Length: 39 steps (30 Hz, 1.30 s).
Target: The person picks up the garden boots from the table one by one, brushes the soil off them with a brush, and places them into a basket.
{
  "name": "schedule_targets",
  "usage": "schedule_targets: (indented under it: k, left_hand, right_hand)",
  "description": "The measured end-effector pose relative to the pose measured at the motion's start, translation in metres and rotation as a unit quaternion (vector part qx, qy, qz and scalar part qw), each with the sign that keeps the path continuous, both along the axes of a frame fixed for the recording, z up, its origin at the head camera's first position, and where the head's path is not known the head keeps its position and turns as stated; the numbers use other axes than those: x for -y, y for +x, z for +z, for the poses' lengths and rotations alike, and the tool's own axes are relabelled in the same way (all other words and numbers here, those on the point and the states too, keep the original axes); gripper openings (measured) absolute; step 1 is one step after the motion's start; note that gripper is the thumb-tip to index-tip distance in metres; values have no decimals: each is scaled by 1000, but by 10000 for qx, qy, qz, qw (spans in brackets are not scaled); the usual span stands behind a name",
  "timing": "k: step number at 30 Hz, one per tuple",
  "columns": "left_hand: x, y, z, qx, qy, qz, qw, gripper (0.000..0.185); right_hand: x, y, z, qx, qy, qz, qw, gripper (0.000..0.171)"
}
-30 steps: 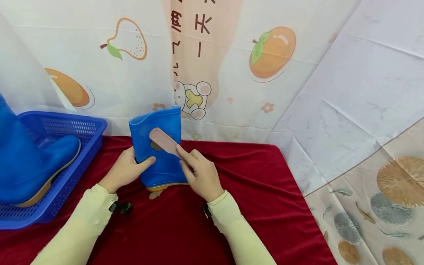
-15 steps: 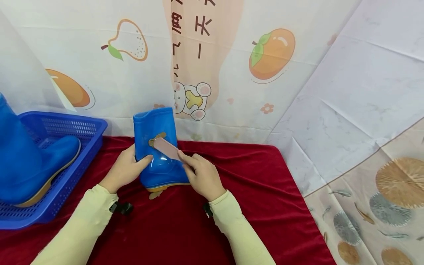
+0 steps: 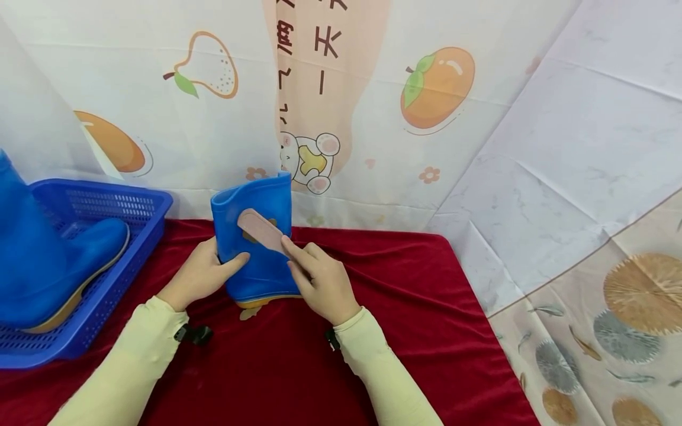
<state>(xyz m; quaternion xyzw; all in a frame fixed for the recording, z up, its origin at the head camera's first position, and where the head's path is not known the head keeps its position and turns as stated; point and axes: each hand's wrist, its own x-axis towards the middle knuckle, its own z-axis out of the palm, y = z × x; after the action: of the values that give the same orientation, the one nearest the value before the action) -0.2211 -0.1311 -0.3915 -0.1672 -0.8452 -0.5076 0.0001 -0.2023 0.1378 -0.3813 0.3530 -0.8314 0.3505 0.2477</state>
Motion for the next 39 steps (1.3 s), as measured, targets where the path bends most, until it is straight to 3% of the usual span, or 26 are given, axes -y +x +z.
schedule_targets:
  k: [5, 16, 20, 25, 29, 34, 39]
  left_hand:
    - [-1, -1, 1, -75, -62, -32, 9999, 51]
    - [-2, -2, -1, 128, -57, 445, 9989, 56]
    - [0, -1, -4, 129, 7, 482, 9988, 56]
    - [-2, -1, -3, -46, -16, 275, 9996, 53]
    - [-3, 1, 0, -178, 78, 123, 9997, 48]
    - [-3, 1, 2, -155, 19, 273, 9995, 47]
    - [0, 3, 2, 3, -147, 454, 9989, 51]
  right_hand:
    - [-2, 0, -1, 45, 226, -218, 9995, 50]
    - [-9, -2, 4, 1044, 826, -814, 9878, 44]
    - [-9, -2, 4, 823, 634, -787, 9915, 42]
    - [-6, -1, 4, 161, -93, -219, 9996, 43]
    - [-2, -2, 2, -163, -8, 78, 9998, 47]
    - [-1, -1, 0, -91, 181, -146, 9997, 49]
    - [-3, -2, -1, 361, 348, -371, 9981, 46]
